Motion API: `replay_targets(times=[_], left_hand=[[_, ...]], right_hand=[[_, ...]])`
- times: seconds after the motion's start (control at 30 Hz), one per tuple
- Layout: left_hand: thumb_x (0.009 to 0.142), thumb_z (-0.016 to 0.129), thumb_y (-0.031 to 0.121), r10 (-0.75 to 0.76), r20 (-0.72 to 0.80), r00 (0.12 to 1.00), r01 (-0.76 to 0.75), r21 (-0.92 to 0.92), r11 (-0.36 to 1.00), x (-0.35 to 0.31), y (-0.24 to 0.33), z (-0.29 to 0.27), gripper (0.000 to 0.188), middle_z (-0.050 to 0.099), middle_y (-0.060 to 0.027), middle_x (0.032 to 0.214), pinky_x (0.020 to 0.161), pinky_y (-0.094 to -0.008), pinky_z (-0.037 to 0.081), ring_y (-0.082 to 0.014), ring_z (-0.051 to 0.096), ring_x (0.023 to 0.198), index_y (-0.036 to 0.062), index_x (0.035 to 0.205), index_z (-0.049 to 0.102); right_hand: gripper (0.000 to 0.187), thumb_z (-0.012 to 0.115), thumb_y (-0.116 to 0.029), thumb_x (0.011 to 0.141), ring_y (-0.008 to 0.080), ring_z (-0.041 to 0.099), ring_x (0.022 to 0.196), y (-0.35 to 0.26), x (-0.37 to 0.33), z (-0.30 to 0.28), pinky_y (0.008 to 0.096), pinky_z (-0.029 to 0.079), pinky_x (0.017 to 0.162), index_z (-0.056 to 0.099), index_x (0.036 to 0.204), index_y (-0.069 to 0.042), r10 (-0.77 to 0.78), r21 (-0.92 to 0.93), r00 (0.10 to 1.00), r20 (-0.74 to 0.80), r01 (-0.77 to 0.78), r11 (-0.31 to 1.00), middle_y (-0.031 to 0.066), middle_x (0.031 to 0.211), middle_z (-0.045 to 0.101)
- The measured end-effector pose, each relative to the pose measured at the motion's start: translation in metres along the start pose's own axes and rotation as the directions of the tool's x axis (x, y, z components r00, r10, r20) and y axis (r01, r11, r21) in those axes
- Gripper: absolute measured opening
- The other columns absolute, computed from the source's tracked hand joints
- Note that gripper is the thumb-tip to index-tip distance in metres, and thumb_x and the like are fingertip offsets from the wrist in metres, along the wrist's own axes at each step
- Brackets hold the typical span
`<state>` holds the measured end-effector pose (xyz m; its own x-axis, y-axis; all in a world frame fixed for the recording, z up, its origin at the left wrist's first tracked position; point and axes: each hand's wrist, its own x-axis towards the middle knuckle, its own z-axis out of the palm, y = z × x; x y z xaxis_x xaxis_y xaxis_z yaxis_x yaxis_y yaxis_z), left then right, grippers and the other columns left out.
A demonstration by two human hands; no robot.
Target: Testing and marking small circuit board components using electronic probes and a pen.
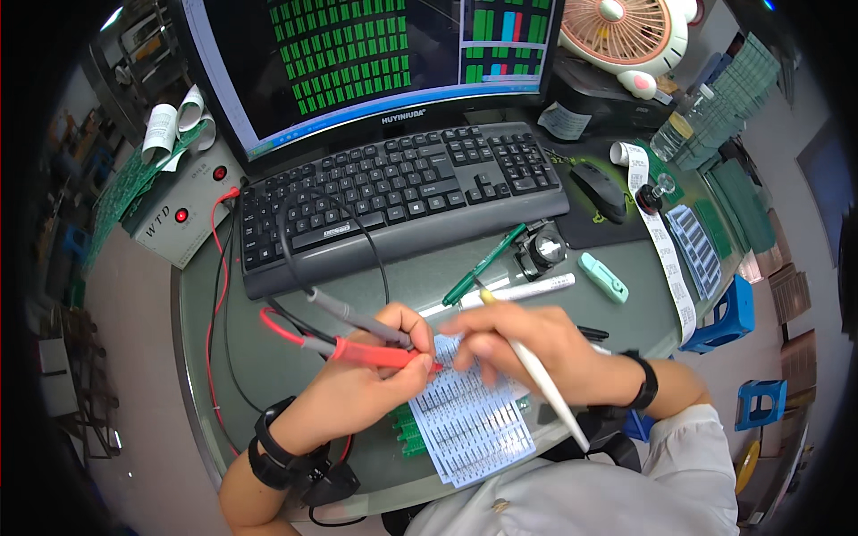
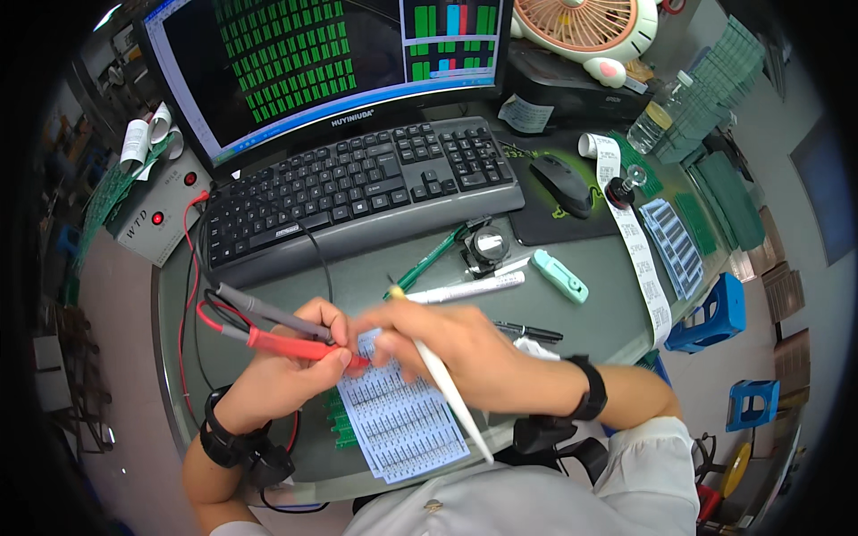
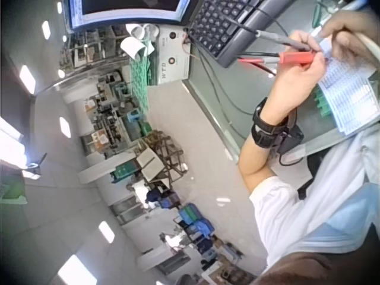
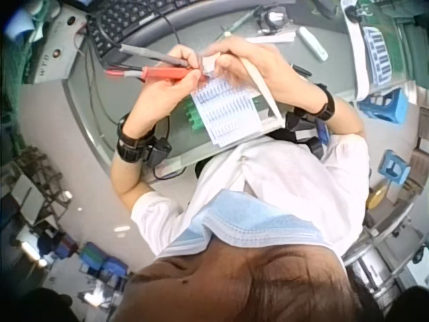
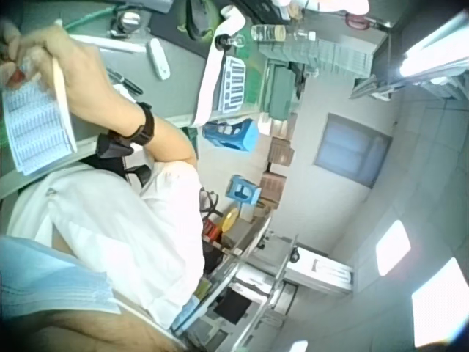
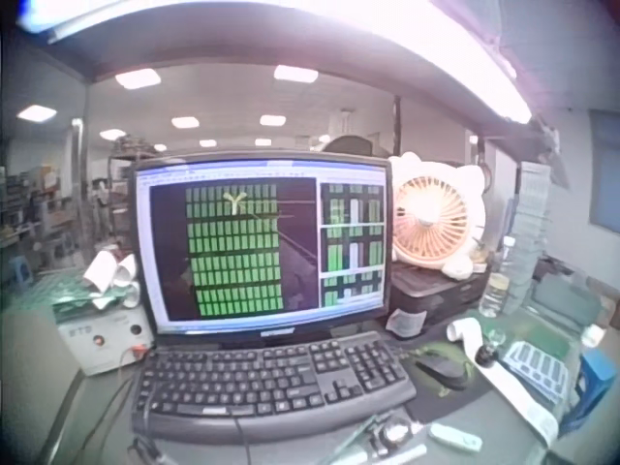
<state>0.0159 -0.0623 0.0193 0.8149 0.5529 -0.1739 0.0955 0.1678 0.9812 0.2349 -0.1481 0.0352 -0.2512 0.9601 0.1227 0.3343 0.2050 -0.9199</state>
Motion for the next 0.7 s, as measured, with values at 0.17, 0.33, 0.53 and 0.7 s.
replay_targets(times=[0.17, 0.33, 0.53, 0.7], left_hand=[[0.091, 0.061, 0.013, 0.013, -0.063, 0.998, 0.000, 0.208, 0.978, 0.001, 0.010, 0.007, 0.022, 0.060, -0.0024, 0.094, 0.073, -0.0265, 0.047, -0.0093, 0.058, 0.086, 0.0017, 0.109, 0.052], [0.090, 0.062, 0.013, 0.035, -0.053, 0.998, -0.028, 0.130, 0.991, -0.002, 0.012, 0.008, 0.035, 0.059, -0.0052, 0.103, 0.079, -0.0269, 0.050, -0.0106, 0.062, 0.092, 0.0011, 0.120, 0.049], [0.090, 0.061, 0.007, 0.007, -0.052, 0.999, -0.009, -0.037, 0.999, -0.002, 0.004, -0.001, 0.027, 0.046, 0.0008, 0.100, 0.087, -0.0301, 0.055, -0.0056, 0.056, 0.091, 0.0063, 0.112, 0.044], [0.090, 0.062, 0.005, -0.006, -0.035, 0.999, 0.000, -0.165, 0.986, 0.001, 0.004, -0.001, 0.026, 0.043, 0.0003, 0.099, 0.090, -0.0375, 0.059, -0.0060, 0.055, 0.091, 0.0057, 0.109, 0.044]], right_hand=[[0.028, 0.064, -0.024, 0.094, 0.0208, 0.070, 0.068, -0.010, 0.050, 0.004, 0.0324, 0.053, 0.061, 0.059, 0.113, -0.004, -0.140, -0.001, 0.990, -0.019, 0.140, 0.990, 0.0091, 0.075, 0.069], [0.029, 0.063, -0.029, 0.093, 0.0297, 0.068, 0.066, -0.003, 0.047, 0.009, 0.0365, 0.050, 0.054, 0.055, 0.102, -0.003, -0.270, -0.338, 0.962, -0.038, 0.242, 0.910, 0.0152, 0.070, 0.066], [0.023, 0.066, -0.016, 0.093, 0.0097, 0.067, 0.069, 0.018, 0.004, -0.004, 0.0247, 0.053, 0.057, 0.046, 0.095, -0.004, 0.135, 0.234, 0.971, -0.195, -0.087, 0.968, 0.0034, 0.074, 0.063], [0.024, 0.064, -0.018, 0.095, 0.0124, 0.070, 0.072, 0.021, -0.002, 0.000, 0.0253, 0.053, 0.059, 0.045, 0.095, -0.003, 0.134, 0.164, 0.979, -0.154, -0.108, 0.981, 0.0061, 0.075, 0.065]])
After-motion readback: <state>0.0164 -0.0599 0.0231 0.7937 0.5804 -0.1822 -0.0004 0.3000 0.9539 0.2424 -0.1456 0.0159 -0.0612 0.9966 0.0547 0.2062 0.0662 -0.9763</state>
